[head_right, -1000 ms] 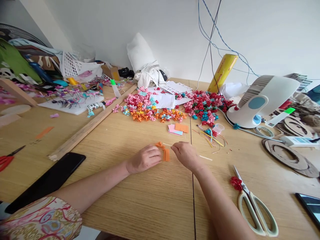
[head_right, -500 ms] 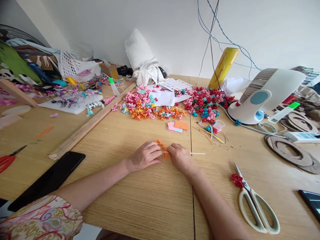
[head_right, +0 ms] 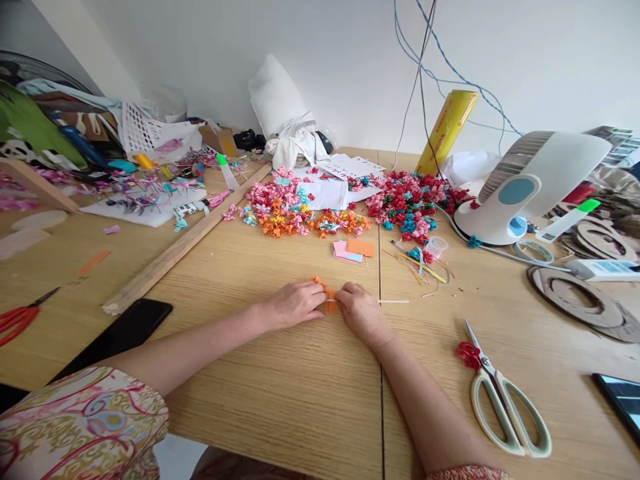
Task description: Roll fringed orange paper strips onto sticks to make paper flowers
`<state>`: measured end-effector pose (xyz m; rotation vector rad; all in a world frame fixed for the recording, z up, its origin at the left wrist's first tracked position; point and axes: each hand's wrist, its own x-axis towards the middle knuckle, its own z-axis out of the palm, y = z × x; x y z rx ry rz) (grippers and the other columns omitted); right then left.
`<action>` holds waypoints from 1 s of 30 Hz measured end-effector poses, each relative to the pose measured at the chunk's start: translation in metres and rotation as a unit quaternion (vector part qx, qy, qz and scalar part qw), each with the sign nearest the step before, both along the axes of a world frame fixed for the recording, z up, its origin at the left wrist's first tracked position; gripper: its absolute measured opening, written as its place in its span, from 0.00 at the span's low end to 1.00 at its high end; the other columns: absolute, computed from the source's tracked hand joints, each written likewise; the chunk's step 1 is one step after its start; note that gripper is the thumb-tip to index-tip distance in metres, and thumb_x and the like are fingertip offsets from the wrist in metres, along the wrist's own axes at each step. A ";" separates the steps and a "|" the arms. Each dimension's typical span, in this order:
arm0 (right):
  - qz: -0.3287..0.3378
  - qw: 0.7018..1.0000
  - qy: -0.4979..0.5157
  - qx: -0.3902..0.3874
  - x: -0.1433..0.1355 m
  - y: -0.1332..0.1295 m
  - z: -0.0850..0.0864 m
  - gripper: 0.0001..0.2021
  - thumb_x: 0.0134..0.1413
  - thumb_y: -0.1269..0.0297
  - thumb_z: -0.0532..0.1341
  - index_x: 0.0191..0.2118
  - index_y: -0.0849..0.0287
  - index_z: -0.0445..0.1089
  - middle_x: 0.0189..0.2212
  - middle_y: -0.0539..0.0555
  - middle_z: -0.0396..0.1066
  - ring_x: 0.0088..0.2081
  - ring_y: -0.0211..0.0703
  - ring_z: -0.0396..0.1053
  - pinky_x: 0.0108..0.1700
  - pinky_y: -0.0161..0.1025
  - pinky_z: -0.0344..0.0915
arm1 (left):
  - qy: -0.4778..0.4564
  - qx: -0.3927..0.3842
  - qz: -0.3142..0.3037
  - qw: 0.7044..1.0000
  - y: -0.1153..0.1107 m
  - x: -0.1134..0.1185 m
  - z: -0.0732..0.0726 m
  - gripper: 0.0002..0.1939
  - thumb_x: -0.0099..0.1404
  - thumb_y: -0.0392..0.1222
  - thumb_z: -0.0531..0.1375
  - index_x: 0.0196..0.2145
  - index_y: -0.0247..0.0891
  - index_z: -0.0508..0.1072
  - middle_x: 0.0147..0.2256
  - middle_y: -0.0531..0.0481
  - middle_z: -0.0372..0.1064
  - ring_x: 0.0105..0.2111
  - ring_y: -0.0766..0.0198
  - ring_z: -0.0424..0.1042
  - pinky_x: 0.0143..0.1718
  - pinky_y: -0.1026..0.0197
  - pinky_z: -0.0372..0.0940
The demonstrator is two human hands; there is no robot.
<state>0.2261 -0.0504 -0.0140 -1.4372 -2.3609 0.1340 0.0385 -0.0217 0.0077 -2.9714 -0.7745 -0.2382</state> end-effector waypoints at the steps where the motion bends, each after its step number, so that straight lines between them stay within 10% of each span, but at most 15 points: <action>1: 0.002 1.000 -0.001 -0.001 0.000 0.000 0.000 0.08 0.54 0.70 0.51 0.32 0.58 0.68 0.30 0.52 0.63 0.33 0.36 0.61 0.35 0.31 0.57 | 0.005 0.000 0.000 1.000 0.000 0.001 0.001 0.10 0.56 0.44 0.59 0.32 0.35 0.66 0.33 0.49 0.64 0.36 0.62 0.66 0.36 0.62 0.62; 30: 0.023 1.000 0.014 -0.009 0.001 0.006 -0.001 0.08 0.54 0.72 0.52 0.32 0.58 0.68 0.30 0.52 0.64 0.34 0.36 0.61 0.36 0.31 0.56 | -0.051 0.053 0.042 0.996 -0.005 0.013 -0.019 0.09 0.63 0.39 0.50 0.31 0.33 0.68 0.30 0.48 0.64 0.34 0.61 0.65 0.35 0.59 0.62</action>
